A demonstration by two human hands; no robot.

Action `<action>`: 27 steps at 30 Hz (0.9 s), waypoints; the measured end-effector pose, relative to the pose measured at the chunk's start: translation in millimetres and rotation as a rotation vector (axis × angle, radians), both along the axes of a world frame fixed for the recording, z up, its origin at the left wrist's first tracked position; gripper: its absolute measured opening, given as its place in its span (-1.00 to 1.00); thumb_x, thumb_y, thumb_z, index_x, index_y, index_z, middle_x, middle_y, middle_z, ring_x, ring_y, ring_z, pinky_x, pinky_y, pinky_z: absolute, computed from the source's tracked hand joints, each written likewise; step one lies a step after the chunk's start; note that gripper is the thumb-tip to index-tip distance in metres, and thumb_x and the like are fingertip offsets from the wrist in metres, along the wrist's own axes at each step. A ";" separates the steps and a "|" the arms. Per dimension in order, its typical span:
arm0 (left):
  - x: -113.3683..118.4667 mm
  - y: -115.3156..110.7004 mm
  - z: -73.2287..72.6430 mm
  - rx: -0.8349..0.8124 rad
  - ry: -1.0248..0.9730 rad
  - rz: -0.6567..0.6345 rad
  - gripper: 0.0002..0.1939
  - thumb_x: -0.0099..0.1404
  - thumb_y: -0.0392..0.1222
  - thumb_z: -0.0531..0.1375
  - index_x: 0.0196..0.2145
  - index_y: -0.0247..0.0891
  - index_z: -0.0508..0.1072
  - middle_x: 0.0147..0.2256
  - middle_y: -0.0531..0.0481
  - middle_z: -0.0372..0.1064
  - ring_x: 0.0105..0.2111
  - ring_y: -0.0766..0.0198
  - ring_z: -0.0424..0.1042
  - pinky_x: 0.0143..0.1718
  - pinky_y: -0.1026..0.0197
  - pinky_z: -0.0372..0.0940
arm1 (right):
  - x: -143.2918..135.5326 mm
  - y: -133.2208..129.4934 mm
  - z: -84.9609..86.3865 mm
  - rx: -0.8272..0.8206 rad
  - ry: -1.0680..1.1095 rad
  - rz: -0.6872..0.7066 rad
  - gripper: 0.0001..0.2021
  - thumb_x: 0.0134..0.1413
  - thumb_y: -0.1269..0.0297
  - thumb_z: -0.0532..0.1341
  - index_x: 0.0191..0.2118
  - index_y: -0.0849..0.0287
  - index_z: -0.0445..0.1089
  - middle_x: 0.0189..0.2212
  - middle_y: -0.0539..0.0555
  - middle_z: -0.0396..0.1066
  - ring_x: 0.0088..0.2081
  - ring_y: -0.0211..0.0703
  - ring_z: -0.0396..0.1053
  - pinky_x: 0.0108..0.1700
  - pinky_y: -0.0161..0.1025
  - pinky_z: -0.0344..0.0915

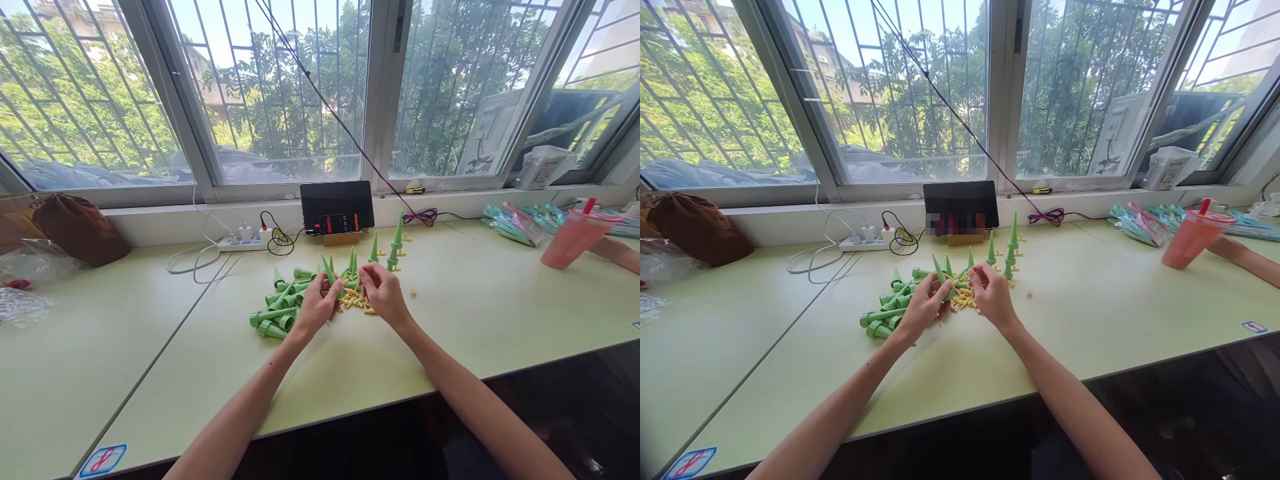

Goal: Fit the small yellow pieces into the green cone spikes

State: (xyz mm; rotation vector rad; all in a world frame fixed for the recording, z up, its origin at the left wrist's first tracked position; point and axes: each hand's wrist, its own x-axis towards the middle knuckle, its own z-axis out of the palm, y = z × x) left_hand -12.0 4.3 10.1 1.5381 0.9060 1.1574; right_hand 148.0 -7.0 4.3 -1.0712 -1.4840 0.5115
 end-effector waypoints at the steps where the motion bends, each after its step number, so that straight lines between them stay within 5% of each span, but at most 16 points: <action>1: -0.1 0.1 -0.3 -0.001 0.001 -0.003 -0.67 0.22 0.07 0.18 -0.29 -0.24 0.25 -0.43 0.05 0.35 -0.72 0.45 0.25 -0.81 0.40 0.07 | -0.2 -0.2 0.2 -0.001 0.000 0.016 -0.69 0.23 -0.01 0.06 -0.30 0.14 0.29 -0.51 0.03 0.36 -0.59 -0.23 0.29 -0.52 -0.28 0.25; 27: -3.0 -1.4 -3.6 0.016 0.064 -0.033 -0.65 0.19 0.10 0.21 -0.30 -0.27 0.39 -0.63 0.13 0.23 -0.72 0.42 0.20 -0.76 0.38 0.07 | -4.2 -3.0 2.5 -0.016 -0.130 0.119 -0.72 0.23 0.09 0.07 -0.33 0.16 0.37 -0.48 0.04 0.40 -0.49 -0.21 0.32 -0.46 -0.31 0.25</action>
